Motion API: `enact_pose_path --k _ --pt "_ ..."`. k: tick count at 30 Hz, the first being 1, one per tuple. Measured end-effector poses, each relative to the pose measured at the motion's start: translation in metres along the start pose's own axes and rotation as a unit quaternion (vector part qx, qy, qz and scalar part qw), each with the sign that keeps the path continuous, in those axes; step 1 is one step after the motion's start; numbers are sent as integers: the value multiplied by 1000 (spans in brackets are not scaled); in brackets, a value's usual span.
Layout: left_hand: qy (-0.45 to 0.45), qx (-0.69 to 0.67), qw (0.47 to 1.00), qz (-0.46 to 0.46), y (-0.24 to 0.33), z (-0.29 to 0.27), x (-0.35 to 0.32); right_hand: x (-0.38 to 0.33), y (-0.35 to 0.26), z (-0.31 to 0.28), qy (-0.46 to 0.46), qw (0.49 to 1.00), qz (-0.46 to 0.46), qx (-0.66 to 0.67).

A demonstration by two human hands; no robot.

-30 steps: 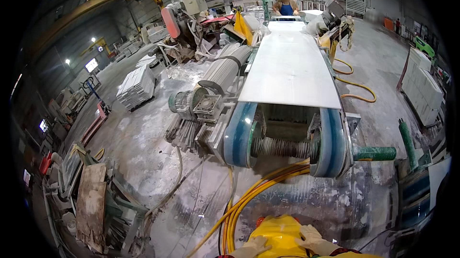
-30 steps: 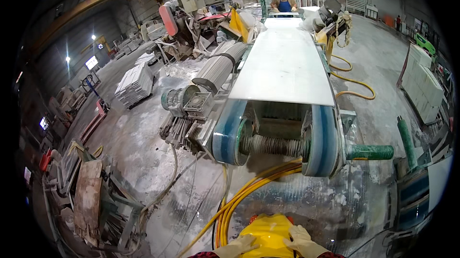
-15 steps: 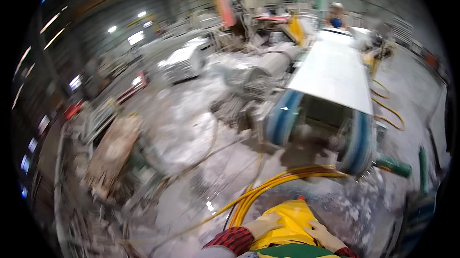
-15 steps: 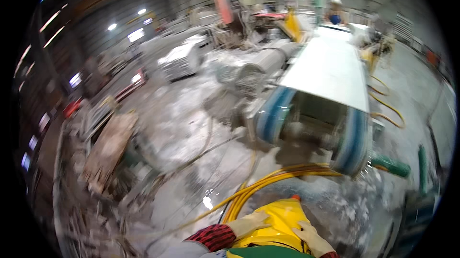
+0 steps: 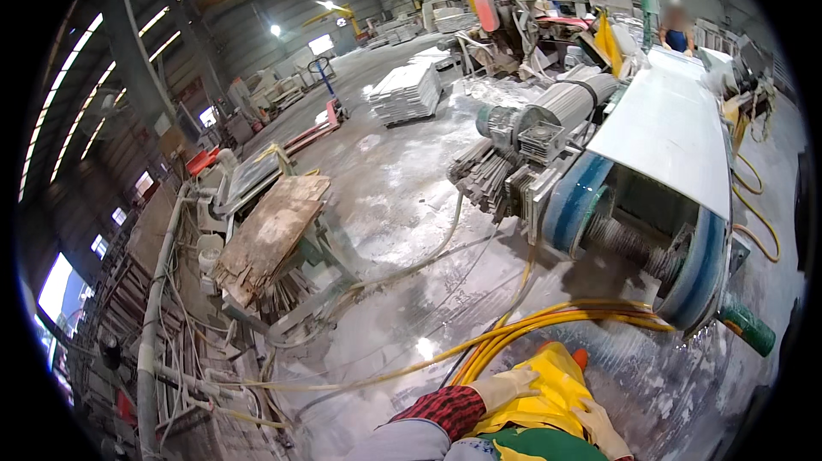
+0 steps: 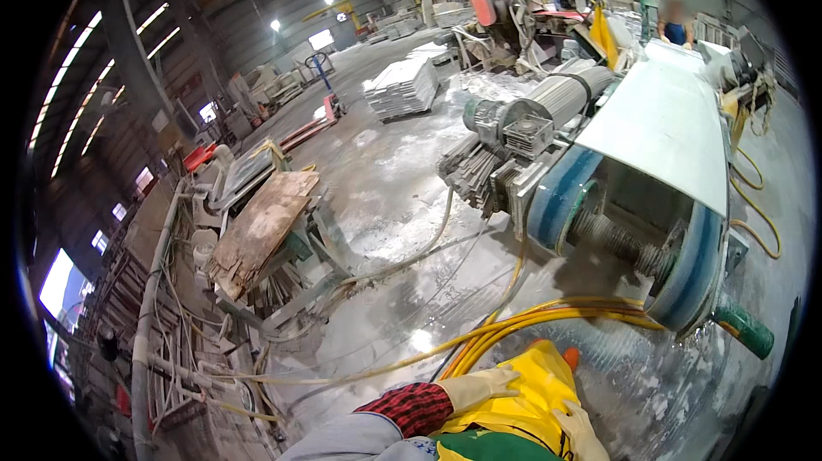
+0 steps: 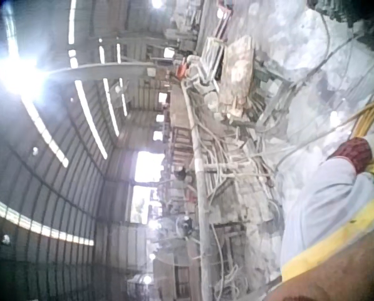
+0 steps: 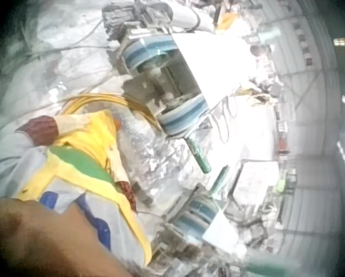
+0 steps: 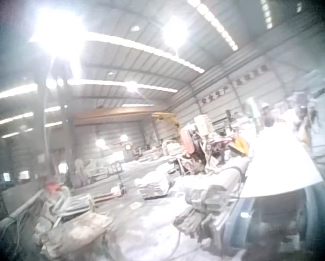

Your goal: The person repeatedly picks up large white rectangular slabs and feeds them into a processing machine with rollers. The slabs are handled one at a time and moved along the conveyor system.

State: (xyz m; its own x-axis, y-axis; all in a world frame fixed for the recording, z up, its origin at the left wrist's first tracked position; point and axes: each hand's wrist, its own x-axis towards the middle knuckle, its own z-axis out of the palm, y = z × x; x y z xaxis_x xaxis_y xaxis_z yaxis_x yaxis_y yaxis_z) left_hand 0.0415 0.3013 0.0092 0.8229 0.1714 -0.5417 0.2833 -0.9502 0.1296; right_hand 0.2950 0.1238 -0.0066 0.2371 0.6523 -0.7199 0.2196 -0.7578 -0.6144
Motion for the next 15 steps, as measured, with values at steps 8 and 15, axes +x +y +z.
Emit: enact_pose_path --k 8,15 --pt "-46 -161 986 -14 7 -5 9 -8 10 -2 -3 997 34 70" --pt "86 -244 964 59 3 9 -24 -12 -2 -3 -17 999 19 -19"
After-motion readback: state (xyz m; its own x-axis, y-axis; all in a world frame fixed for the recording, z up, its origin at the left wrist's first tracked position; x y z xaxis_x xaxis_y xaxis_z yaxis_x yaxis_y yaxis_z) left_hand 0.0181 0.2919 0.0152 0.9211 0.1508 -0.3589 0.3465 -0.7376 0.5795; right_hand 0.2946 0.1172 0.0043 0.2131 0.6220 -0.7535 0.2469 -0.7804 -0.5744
